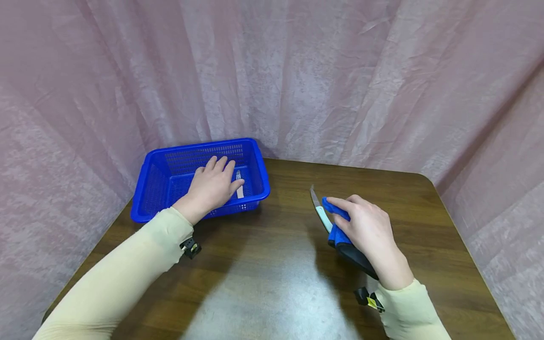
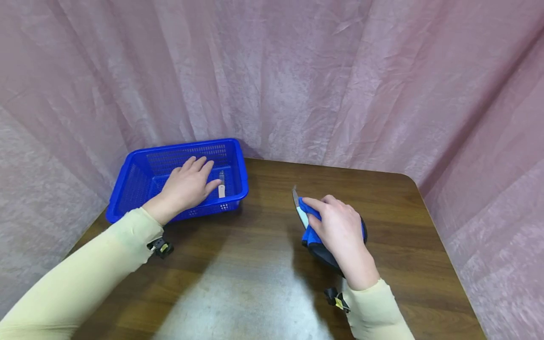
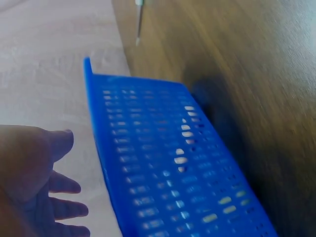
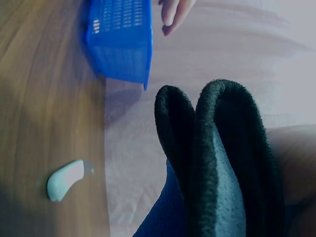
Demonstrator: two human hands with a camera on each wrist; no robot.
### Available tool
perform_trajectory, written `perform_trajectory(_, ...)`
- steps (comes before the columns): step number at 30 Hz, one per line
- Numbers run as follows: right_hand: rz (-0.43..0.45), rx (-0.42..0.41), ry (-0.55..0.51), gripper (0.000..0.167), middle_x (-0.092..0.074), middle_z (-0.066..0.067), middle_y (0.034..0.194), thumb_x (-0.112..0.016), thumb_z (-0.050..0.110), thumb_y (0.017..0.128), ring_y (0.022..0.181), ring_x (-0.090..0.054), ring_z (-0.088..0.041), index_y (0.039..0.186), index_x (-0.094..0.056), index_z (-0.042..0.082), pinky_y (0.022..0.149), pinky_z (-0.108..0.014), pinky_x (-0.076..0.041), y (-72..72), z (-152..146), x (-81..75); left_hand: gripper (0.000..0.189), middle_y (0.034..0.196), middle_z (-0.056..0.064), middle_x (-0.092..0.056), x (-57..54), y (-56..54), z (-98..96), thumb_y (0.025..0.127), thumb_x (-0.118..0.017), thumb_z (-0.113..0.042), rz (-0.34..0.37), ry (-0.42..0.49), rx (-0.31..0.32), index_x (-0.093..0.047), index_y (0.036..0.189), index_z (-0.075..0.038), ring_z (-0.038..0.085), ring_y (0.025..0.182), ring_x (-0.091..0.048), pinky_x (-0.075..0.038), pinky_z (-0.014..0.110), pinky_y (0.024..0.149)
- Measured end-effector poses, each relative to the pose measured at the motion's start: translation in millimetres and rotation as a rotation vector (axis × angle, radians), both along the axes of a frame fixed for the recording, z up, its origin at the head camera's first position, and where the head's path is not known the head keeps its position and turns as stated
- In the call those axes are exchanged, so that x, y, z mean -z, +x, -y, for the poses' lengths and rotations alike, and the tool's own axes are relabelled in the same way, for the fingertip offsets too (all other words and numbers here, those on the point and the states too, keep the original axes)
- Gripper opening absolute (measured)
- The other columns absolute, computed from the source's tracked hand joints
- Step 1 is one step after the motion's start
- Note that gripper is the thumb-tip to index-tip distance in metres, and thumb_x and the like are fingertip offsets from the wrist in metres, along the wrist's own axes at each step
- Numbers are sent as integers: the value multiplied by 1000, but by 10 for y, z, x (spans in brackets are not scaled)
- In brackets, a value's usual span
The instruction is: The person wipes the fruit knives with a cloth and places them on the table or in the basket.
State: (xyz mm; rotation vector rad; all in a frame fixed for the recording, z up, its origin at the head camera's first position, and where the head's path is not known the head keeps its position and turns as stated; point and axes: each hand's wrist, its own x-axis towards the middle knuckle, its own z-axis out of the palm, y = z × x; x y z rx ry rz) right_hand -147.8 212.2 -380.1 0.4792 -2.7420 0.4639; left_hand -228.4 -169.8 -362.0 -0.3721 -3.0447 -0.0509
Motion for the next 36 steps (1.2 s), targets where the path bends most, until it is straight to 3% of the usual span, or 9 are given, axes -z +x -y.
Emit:
perform_trajectory(9, 23, 42, -8, 40, -77, -7, 108, -80, 17, 98, 73, -65, -22, 137, -80, 25, 58, -42, -50, 26, -187, 58, 69, 165, 27, -47, -2, 101, -177, 112, -61, -50, -130, 3, 82, -52, 160, -1, 53, 156, -38, -41, 71, 114)
perform_trajectory(16, 33, 75, 0, 40, -76, -8, 107, -77, 16, 98, 73, -65, -24, 137, -80, 24, 57, -43, -49, 42, -305, 100, 67, 167, 26, -46, -3, 182, -315, 112, -61, -51, -156, -1, 123, -53, 160, -4, 50, 158, -36, -38, 72, 117)
perform_trajectory(24, 56, 97, 6, 40, -76, -10, 107, -75, 18, 98, 71, -64, -23, 137, -79, 23, 56, -43, -47, 49, -388, 142, 68, 163, 25, -53, 28, 281, -502, 110, -66, -51, -256, -29, 206, -57, 157, -4, 49, 154, -44, -43, 70, 114)
perform_trajectory(36, 70, 123, -1, 40, -75, -10, 105, -77, 18, 98, 70, -61, -21, 138, -79, 23, 55, -40, -46, 69, -458, 165, 66, 159, 23, -57, 114, 363, -756, 109, -68, -51, -309, -13, 283, -61, 155, -5, 47, 153, -47, -44, 68, 115)
